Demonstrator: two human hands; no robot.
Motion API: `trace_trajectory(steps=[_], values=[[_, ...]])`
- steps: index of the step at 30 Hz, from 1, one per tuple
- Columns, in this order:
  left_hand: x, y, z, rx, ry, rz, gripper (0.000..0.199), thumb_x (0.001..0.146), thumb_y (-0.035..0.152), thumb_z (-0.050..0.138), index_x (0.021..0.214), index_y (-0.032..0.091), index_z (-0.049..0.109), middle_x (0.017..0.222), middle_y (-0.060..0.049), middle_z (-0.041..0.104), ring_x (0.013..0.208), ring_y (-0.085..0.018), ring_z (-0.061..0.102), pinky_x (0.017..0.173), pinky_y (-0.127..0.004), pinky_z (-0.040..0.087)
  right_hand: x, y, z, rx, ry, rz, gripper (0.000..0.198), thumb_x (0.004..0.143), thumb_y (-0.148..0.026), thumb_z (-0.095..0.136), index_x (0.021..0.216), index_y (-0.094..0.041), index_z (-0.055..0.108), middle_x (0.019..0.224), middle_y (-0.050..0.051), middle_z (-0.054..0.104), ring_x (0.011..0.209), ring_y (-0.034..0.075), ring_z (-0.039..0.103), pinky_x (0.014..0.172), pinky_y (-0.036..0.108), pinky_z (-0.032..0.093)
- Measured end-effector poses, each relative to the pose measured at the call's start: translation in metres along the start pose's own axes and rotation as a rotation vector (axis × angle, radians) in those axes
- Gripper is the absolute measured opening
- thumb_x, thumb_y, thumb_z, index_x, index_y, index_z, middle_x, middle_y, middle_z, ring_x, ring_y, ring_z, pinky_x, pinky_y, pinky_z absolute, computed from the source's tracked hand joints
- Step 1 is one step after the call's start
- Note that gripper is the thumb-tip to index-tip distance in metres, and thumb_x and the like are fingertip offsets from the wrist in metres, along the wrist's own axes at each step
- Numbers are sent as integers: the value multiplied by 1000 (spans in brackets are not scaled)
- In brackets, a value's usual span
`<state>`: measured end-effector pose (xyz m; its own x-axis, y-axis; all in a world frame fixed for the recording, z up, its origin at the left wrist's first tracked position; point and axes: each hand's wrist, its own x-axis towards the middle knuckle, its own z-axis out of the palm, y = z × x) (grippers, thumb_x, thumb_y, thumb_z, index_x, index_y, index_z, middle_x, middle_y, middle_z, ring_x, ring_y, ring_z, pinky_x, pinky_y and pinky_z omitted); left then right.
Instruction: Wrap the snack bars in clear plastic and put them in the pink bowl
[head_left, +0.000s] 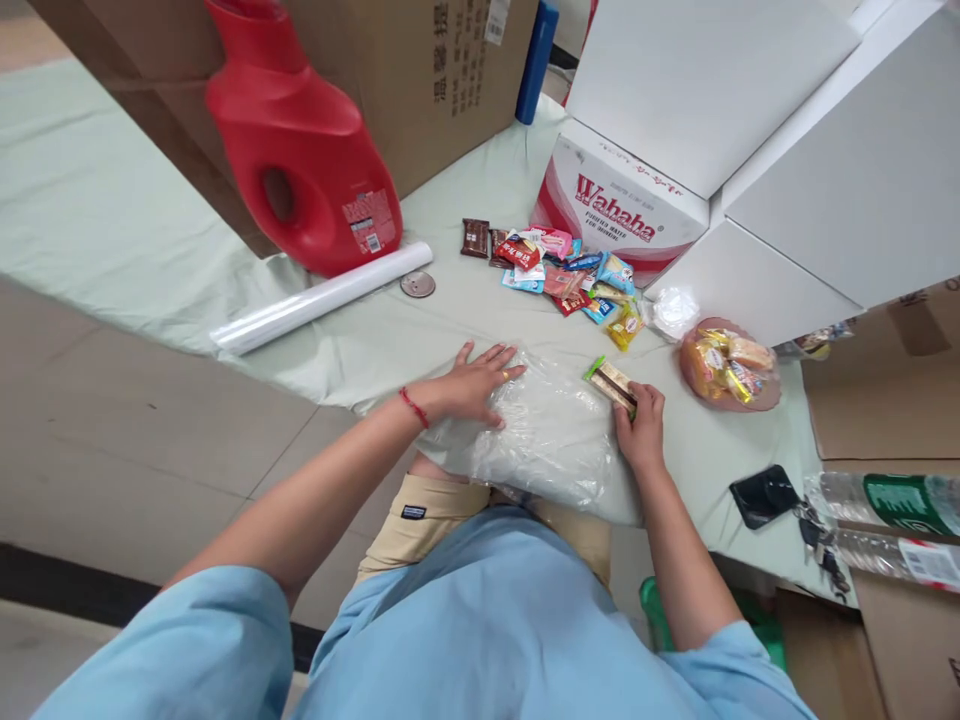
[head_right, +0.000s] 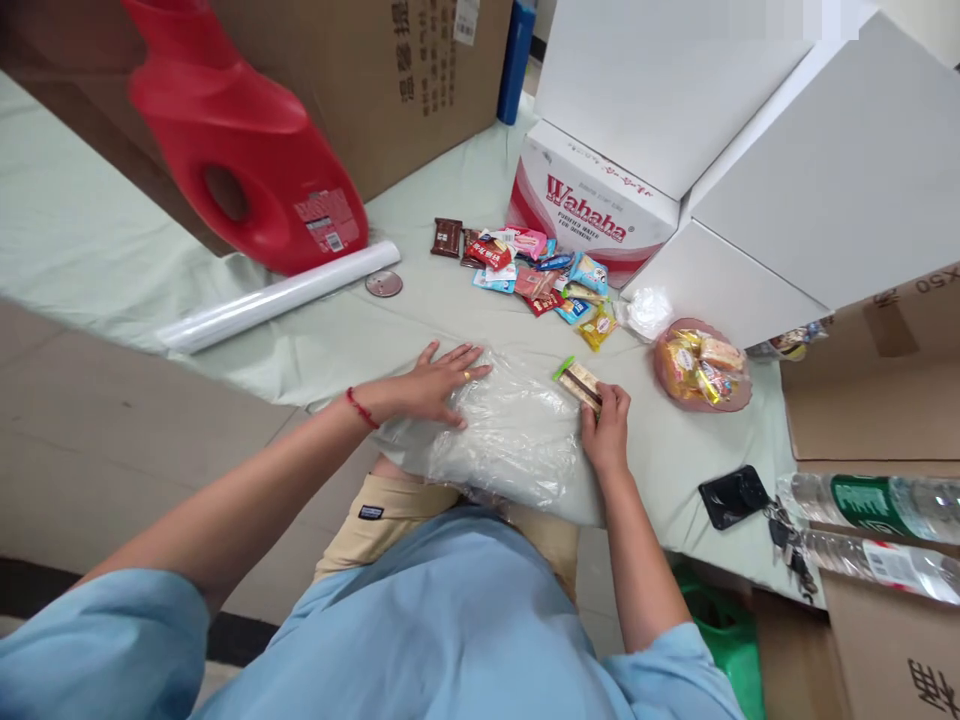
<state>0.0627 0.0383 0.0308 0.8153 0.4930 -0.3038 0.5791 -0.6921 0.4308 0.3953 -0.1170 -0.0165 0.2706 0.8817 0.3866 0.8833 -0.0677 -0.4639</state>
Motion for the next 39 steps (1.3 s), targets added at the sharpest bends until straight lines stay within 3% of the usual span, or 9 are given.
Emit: trace_trajectory(steps=[5,9,15,22,26,29,31,35,39], values=[[-18,-12,9,-47,92,-6,105,83,40,80,170,25,23,179,-21,0,167,-35,2,131,-62,5,36,20,-6,14,67,57,43,91,-38,55,128,-17,59,128,17,49,123,31,53,113,60,45],[-40,-17,28,-95,262,-61,105,84,46,78,170,29,21,180,-18,-3,167,-37,2,131,-63,11,16,-22,-18,81,227,103,42,99,-44,53,133,-20,58,131,17,52,130,33,49,114,60,43],[-41,-10,36,-115,351,-86,94,88,42,73,168,27,26,180,-18,1,167,-36,7,130,-65,10,-39,-90,-9,208,-36,-26,34,106,-40,47,135,-24,55,130,14,57,128,28,54,112,53,47],[-36,-13,28,-166,361,-72,82,90,32,65,165,25,34,181,-16,3,166,-37,13,131,-62,18,-18,-47,11,99,95,126,38,102,-40,46,132,-20,56,126,16,59,126,31,50,113,58,42],[-39,-10,30,-194,522,-156,69,87,24,61,155,18,48,175,-18,26,161,-35,28,129,-54,31,-9,-38,13,103,109,135,39,100,-43,48,130,-20,56,126,15,58,126,30,51,112,56,43],[-41,9,29,-236,700,-294,41,99,28,48,136,16,63,149,-17,56,140,-28,54,119,-45,45,-14,-41,16,106,131,116,39,99,-43,50,129,-20,57,126,15,57,125,30,51,112,56,44],[-38,28,28,-231,746,-391,40,104,41,45,129,16,65,132,-16,65,125,-28,63,110,-43,51,-17,-43,18,128,143,111,38,100,-43,50,129,-19,57,127,16,57,126,30,51,113,55,43],[-18,61,28,-96,620,-427,58,99,59,57,138,16,59,134,-19,66,126,-35,62,100,-45,52,-17,-47,16,162,139,118,38,100,-44,50,129,-20,58,127,15,57,126,30,52,113,56,43],[-7,64,32,-136,413,-464,32,106,39,43,117,21,68,111,-13,77,107,-30,73,83,-38,51,-23,-46,5,202,103,109,36,100,-45,54,127,-21,59,126,14,59,126,29,53,113,55,44]])
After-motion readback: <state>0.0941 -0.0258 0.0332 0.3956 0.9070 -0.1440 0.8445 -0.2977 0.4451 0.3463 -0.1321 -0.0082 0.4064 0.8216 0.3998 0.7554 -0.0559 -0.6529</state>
